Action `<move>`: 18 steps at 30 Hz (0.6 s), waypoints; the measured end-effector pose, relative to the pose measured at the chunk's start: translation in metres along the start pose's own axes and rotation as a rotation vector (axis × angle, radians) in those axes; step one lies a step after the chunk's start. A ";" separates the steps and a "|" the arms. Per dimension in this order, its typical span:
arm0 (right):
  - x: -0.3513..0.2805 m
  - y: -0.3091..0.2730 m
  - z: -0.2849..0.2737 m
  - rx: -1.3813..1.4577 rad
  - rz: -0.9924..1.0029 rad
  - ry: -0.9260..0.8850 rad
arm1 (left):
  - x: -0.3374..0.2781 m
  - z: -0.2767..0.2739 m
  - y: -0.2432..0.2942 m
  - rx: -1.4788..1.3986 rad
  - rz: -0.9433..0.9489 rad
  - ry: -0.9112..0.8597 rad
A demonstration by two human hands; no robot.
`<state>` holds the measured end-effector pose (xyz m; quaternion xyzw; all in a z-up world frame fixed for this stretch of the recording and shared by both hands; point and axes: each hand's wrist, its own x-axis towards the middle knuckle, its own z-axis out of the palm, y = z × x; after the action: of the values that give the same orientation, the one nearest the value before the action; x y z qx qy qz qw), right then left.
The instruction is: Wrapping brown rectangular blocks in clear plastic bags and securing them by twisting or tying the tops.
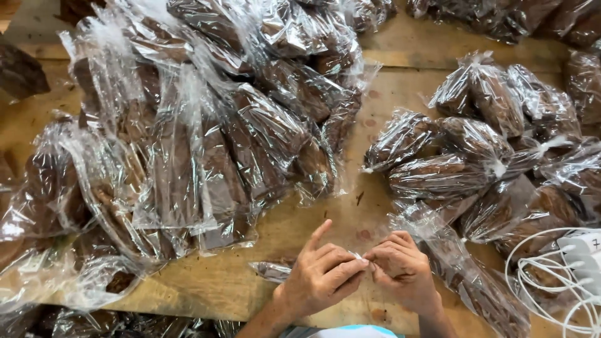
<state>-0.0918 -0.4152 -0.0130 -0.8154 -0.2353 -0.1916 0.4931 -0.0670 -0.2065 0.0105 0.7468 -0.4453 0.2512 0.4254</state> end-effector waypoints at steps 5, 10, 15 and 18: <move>0.000 -0.006 -0.001 -0.179 -0.049 -0.023 | 0.005 -0.008 0.005 0.148 0.052 -0.080; 0.003 -0.011 -0.011 -0.373 -0.089 -0.046 | 0.010 0.001 0.005 0.283 0.063 -0.198; 0.003 -0.010 -0.015 -0.445 -0.037 -0.016 | 0.013 0.021 -0.003 0.429 0.165 -0.174; -0.003 -0.005 -0.015 -0.414 0.052 -0.013 | 0.009 0.027 -0.009 0.394 0.203 -0.148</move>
<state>-0.0978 -0.4276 -0.0044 -0.9064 -0.1729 -0.2175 0.3182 -0.0547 -0.2319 -0.0005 0.7832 -0.4904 0.3194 0.2099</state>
